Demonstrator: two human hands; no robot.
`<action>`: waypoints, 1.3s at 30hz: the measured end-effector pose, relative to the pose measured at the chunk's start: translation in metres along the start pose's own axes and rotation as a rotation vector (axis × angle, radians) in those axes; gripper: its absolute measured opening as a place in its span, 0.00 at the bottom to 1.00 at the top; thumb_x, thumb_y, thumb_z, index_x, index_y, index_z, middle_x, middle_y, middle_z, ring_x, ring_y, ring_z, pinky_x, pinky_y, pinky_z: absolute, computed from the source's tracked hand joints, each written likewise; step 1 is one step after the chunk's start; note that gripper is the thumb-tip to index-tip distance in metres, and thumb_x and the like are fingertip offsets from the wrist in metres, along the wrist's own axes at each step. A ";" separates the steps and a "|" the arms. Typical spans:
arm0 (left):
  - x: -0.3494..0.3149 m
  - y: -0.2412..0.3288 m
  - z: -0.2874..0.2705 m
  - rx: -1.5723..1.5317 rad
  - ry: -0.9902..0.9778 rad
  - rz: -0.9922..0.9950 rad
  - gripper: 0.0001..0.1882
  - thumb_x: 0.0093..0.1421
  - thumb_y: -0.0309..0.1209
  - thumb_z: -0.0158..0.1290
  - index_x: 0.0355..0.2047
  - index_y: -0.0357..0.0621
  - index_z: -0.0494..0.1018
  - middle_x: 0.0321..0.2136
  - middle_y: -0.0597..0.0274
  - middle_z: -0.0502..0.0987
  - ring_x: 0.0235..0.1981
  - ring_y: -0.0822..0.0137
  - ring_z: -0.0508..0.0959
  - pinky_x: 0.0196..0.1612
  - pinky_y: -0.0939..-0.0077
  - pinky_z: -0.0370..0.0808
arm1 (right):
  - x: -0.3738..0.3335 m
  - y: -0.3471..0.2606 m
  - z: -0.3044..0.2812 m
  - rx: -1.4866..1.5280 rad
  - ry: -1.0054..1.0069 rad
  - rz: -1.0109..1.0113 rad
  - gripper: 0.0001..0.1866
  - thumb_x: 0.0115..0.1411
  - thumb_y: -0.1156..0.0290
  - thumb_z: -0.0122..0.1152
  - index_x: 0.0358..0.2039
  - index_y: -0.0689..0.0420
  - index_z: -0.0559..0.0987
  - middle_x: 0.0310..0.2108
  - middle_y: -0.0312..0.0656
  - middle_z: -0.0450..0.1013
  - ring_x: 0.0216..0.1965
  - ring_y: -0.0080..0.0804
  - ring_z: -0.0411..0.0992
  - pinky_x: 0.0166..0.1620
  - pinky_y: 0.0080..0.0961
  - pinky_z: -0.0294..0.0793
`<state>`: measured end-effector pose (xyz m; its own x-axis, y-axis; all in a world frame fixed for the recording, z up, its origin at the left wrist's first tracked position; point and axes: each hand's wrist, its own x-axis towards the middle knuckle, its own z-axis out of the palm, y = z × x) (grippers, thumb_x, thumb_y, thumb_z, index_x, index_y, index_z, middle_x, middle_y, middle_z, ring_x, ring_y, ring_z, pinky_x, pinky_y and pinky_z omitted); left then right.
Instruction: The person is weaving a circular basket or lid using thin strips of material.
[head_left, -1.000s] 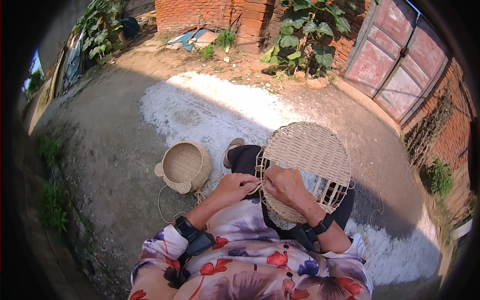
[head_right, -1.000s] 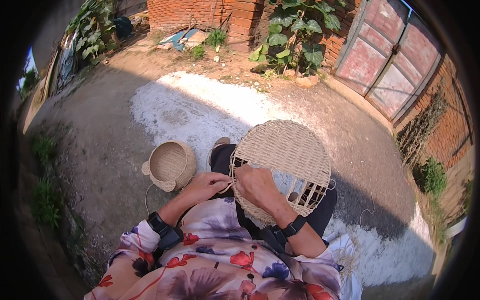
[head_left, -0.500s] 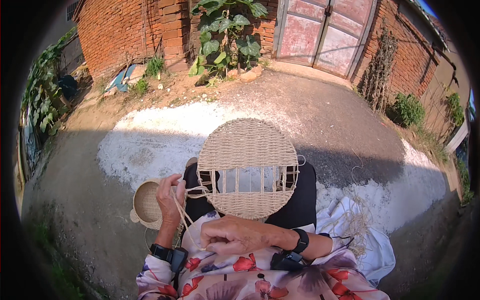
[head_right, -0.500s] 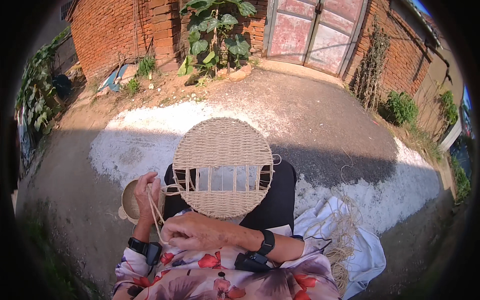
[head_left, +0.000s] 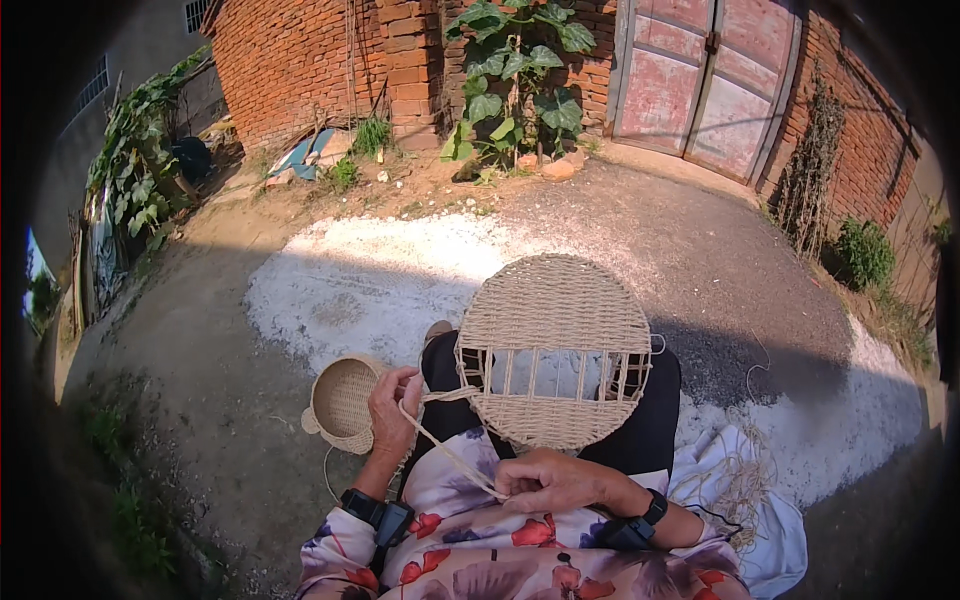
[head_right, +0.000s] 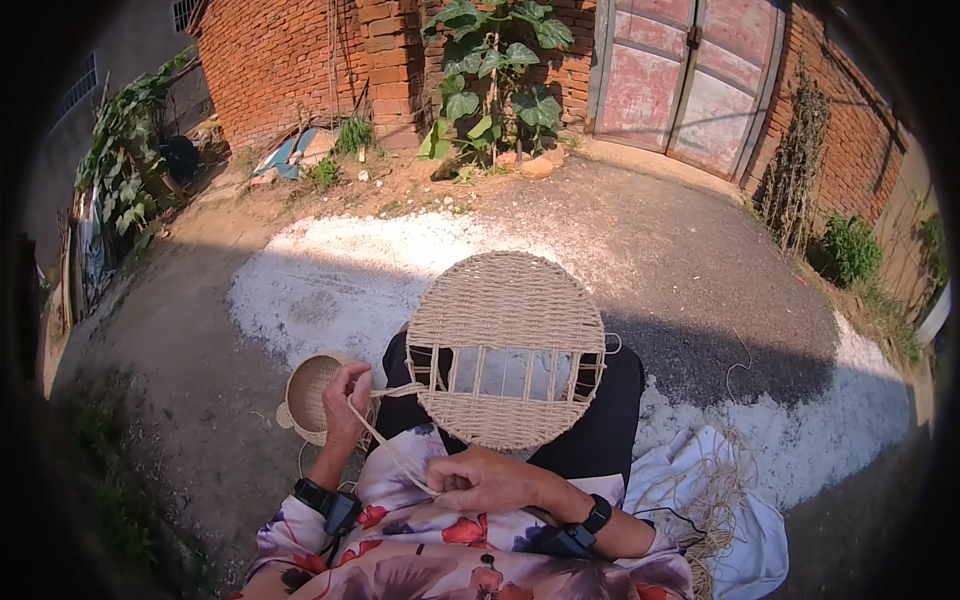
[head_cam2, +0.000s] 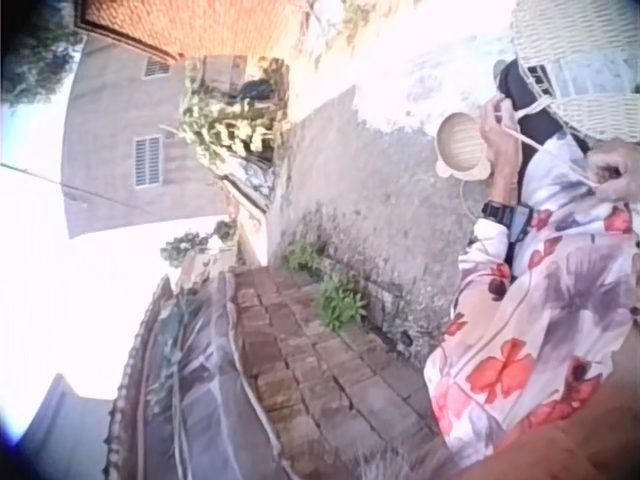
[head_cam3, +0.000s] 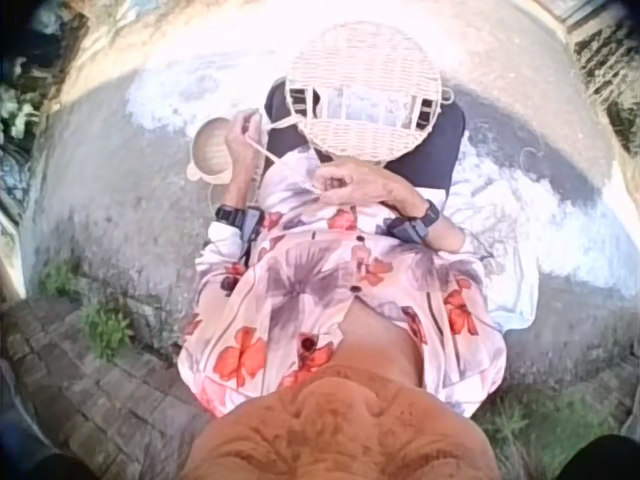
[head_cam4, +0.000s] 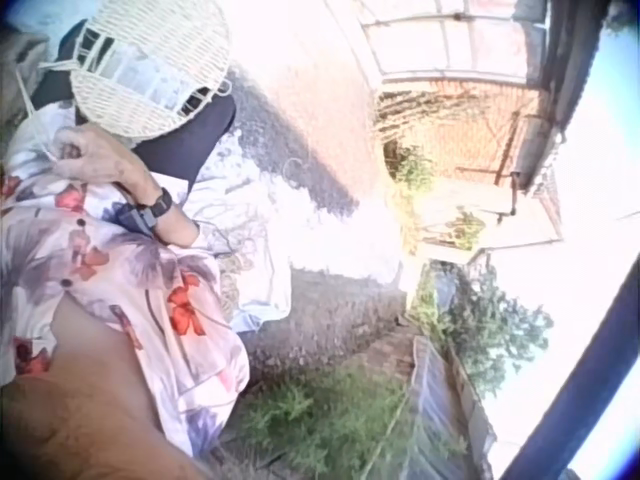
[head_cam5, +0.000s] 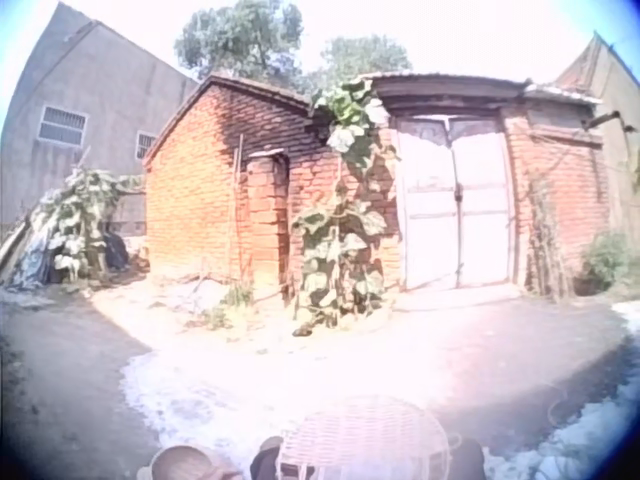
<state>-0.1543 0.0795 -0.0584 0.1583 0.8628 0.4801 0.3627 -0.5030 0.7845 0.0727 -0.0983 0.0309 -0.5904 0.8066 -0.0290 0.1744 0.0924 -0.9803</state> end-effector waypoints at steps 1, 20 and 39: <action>-0.001 -0.002 0.000 -0.003 0.002 -0.006 0.08 0.63 0.28 0.58 0.41 0.39 0.80 0.28 0.58 0.76 0.25 0.68 0.77 0.31 0.72 0.74 | -0.002 -0.002 0.000 0.018 0.026 0.007 0.08 0.64 0.68 0.64 0.36 0.60 0.76 0.24 0.32 0.70 0.25 0.19 0.68 0.30 0.22 0.66; -0.011 0.040 -0.039 -0.660 -0.454 -0.287 0.07 0.61 0.24 0.58 0.40 0.36 0.79 0.30 0.64 0.81 0.28 0.74 0.77 0.34 0.80 0.75 | -0.029 0.024 -0.009 0.425 0.897 -0.080 0.04 0.68 0.72 0.61 0.37 0.59 0.76 0.28 0.29 0.72 0.28 0.13 0.69 0.32 0.14 0.70; -0.029 -0.094 -0.102 0.610 -0.242 0.128 0.09 0.69 0.34 0.47 0.44 0.51 0.76 0.21 0.45 0.78 0.23 0.46 0.80 0.29 0.51 0.73 | -0.047 0.052 0.004 0.108 0.520 0.095 0.12 0.67 0.70 0.60 0.50 0.59 0.79 0.31 0.33 0.77 0.32 0.16 0.72 0.36 0.17 0.73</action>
<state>-0.2866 0.0968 -0.1063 0.4107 0.8207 0.3972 0.7703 -0.5454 0.3304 0.1063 -0.1336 -0.0198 -0.1034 0.9936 -0.0450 0.1098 -0.0335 -0.9934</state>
